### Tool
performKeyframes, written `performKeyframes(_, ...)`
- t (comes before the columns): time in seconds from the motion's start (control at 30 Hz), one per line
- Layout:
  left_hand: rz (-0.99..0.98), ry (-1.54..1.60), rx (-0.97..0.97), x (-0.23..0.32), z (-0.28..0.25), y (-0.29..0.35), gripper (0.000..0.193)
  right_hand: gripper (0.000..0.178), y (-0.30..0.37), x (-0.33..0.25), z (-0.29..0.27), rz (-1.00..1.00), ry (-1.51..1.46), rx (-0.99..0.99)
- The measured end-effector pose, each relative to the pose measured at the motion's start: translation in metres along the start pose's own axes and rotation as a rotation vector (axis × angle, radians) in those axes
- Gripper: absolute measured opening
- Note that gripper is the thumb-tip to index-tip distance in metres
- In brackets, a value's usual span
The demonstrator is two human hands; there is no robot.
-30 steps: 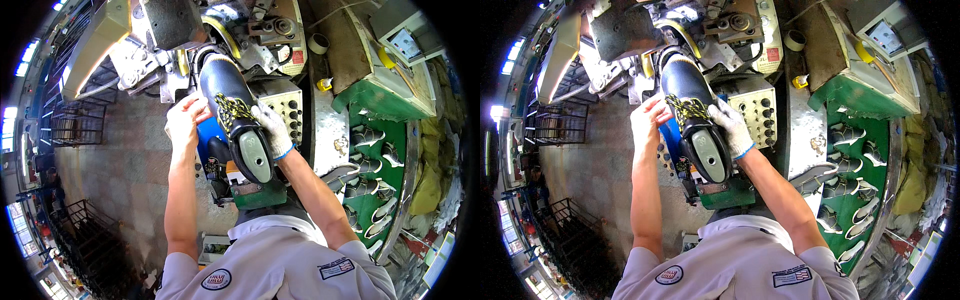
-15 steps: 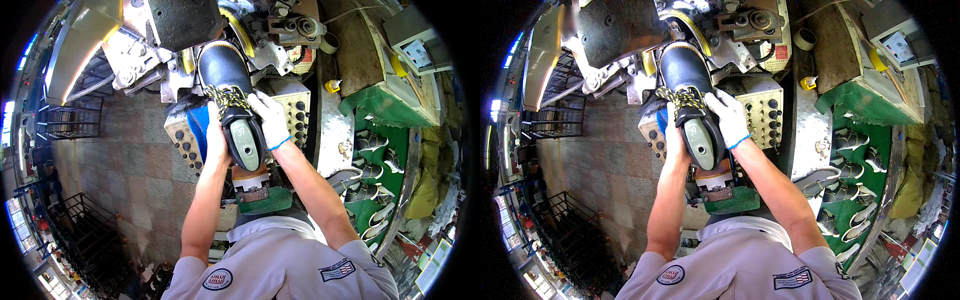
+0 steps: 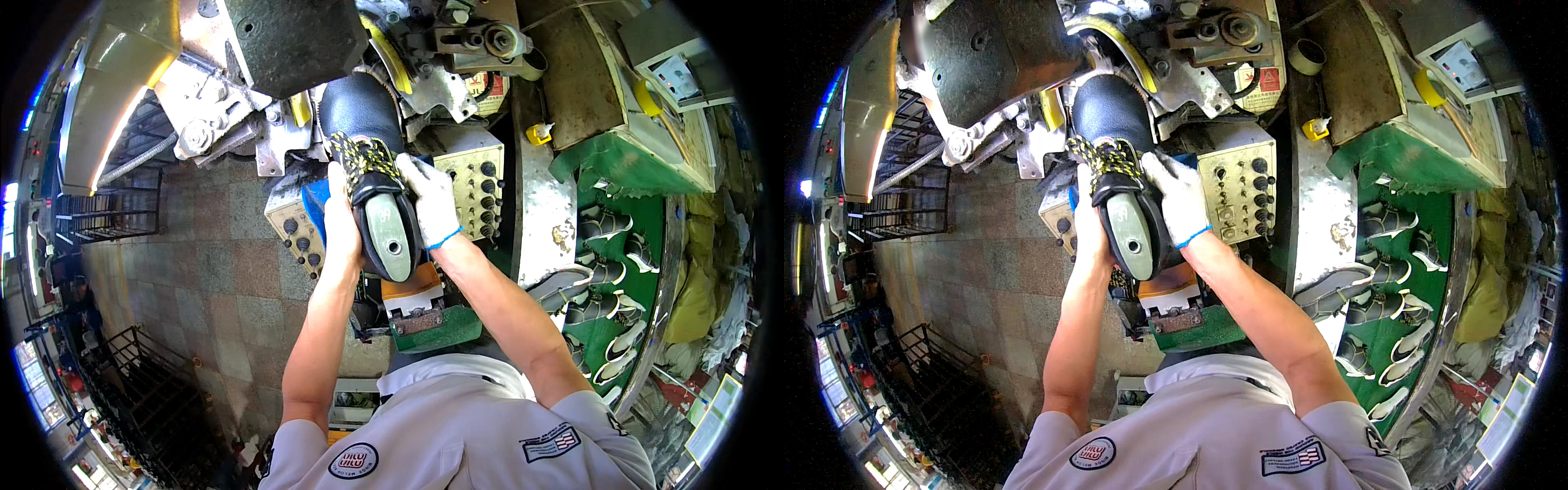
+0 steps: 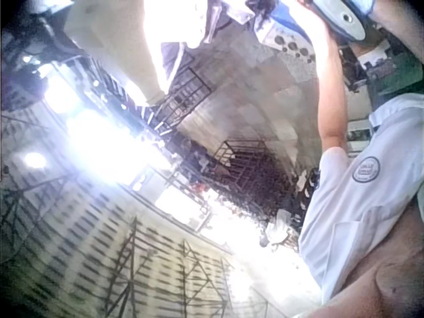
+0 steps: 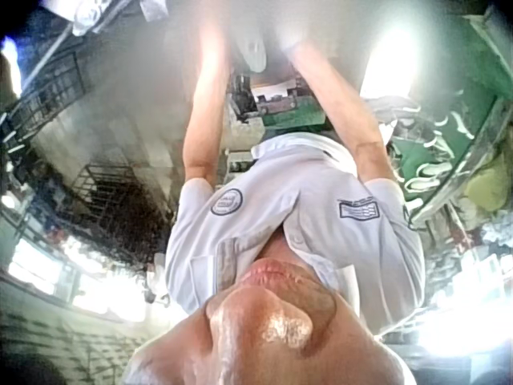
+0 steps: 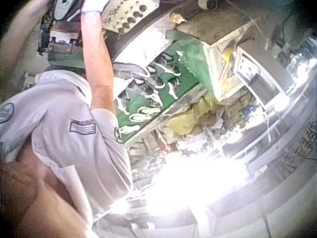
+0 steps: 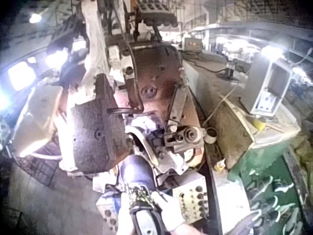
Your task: The person places a shoe into a lasting machine to shape the toe, removes it, and then places it onto a moving green conveyor belt alongside other shoes.
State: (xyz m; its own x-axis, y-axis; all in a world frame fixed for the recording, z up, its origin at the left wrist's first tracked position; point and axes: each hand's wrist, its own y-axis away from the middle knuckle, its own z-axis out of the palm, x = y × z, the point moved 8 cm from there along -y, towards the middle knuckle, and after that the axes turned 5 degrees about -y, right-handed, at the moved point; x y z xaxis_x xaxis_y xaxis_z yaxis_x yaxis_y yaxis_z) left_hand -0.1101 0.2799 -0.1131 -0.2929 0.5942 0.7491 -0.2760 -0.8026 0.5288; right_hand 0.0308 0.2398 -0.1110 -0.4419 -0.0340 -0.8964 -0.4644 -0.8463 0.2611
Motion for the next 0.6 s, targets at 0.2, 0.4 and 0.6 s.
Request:
performKeyframes(0.2,0.07,0.059,-0.01,-0.011,-0.008,-0.006,0.051,0.034,0.003,0.002,0.003,-0.092,0.074,-0.002)
performKeyframes(0.4,0.203,-0.028,-0.054,-0.01,-0.008,-0.007,0.049,0.032,0.0,-0.002,0.003,-0.129,0.15,-0.014)
performKeyframes(0.6,0.27,-0.275,0.037,-0.015,-0.041,-0.009,0.056,0.035,0.005,-0.005,-0.005,-0.198,0.17,-0.005)
